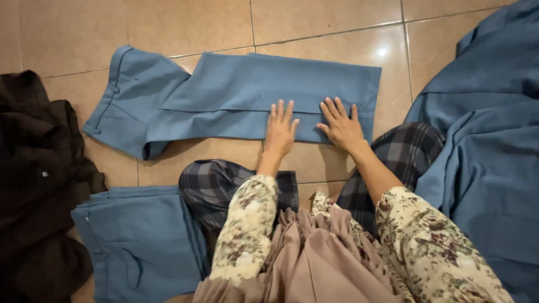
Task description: Folding blue trousers and stacking them on a tiled floor.
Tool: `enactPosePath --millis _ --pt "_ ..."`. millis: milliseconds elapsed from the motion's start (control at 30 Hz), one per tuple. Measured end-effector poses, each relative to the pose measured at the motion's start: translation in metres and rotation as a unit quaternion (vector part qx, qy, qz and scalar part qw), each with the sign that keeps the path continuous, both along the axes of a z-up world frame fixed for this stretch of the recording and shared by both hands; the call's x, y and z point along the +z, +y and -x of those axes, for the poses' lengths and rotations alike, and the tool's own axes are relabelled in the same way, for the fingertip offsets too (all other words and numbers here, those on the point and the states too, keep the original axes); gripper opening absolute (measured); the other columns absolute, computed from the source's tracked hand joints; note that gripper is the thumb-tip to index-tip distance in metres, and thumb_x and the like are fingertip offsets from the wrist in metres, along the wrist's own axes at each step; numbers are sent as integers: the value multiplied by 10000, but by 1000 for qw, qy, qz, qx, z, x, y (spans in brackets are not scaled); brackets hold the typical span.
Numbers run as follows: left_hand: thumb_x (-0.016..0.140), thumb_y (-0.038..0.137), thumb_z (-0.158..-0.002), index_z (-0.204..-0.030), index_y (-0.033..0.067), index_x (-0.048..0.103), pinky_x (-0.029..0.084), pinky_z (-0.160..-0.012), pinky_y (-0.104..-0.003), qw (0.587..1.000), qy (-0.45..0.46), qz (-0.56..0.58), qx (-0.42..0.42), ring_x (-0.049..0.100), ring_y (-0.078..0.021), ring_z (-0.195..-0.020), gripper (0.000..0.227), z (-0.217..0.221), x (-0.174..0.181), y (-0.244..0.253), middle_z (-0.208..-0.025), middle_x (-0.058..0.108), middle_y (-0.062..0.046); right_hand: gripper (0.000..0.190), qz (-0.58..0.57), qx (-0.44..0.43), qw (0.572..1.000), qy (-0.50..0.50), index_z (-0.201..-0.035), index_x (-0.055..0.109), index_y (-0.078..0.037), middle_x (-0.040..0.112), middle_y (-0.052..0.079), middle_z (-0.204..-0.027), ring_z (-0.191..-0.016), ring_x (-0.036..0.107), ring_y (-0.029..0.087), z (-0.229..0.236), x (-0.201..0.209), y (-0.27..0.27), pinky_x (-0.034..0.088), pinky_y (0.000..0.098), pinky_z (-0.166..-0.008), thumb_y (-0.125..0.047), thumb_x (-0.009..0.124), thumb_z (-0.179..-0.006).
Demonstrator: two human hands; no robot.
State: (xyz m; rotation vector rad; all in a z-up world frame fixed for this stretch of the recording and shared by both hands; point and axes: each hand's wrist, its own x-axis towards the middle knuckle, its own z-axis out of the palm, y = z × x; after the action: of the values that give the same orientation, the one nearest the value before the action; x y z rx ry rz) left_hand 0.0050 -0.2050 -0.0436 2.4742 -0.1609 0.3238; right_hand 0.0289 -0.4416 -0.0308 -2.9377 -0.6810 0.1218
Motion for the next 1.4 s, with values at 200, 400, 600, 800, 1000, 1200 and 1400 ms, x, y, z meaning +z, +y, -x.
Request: enactPosePath --millis 200,400,600,800,1000,1200,1400 --pt "279 608 -1085 -1642 306 241 181 -1186 -699 946 213 -221 105 168 -346 -1574 635 -24 -20 45 -1719 167 -75 720 33 -27 997 66 -1655 250 -230 205 15 -1730 -1599 147 235 -4 -10 -12 152 671 -1228 -652 229 -1072" --pt "316 597 -1070 -1640 258 211 197 -1154 -747 914 259 -249 186 201 -311 -1555 671 -34 -31 114 -1698 199 -57 739 36 -31 995 92 -1661 209 -224 162 15 -1737 -1603 104 242 -2 -6 -8 135 685 -1229 -653 249 -1061" --pt "629 484 -968 -1548 203 444 361 -1142 -626 978 21 -200 49 419 -392 -1454 671 -34 -41 9 -1574 443 -146 763 42 -33 995 90 -1664 177 -209 118 19 -1742 -1605 67 249 -1 -12 -8 134 698 -1226 -654 264 -1049" --pt "545 568 -992 -1589 289 369 322 -1179 -625 966 102 -237 -3 319 -364 -1518 683 -50 -34 -1 -1664 310 -108 757 37 -24 996 75 -1665 183 -193 144 63 -1737 -1597 109 281 4 -8 -17 178 680 -1215 -612 317 -1050" --pt "382 631 -1046 -1638 329 234 269 -1157 -684 915 284 -264 117 207 -371 -1556 682 -64 -18 82 -1718 175 -53 515 -21 -54 997 -45 -1494 470 -231 371 49 -1639 -1527 300 249 -2 -19 -27 269 599 -1154 -503 464 -1057" --pt "423 574 -1056 -1648 273 218 327 -1167 -627 944 253 -184 100 207 -475 -1533 694 -46 -28 76 -1695 175 -166 704 -156 -381 911 -17 -1499 460 -176 450 129 -1438 -1306 445 393 -22 -39 -62 459 641 -913 -352 815 -917" --pt "374 599 -1063 -1647 298 215 196 -1223 -639 942 265 -183 94 102 -476 -1552 675 -45 -39 62 -1707 138 -146 811 -191 -479 852 94 -1428 471 -112 531 175 -1307 -1224 510 463 -27 -68 -79 440 696 -879 -400 899 -803"
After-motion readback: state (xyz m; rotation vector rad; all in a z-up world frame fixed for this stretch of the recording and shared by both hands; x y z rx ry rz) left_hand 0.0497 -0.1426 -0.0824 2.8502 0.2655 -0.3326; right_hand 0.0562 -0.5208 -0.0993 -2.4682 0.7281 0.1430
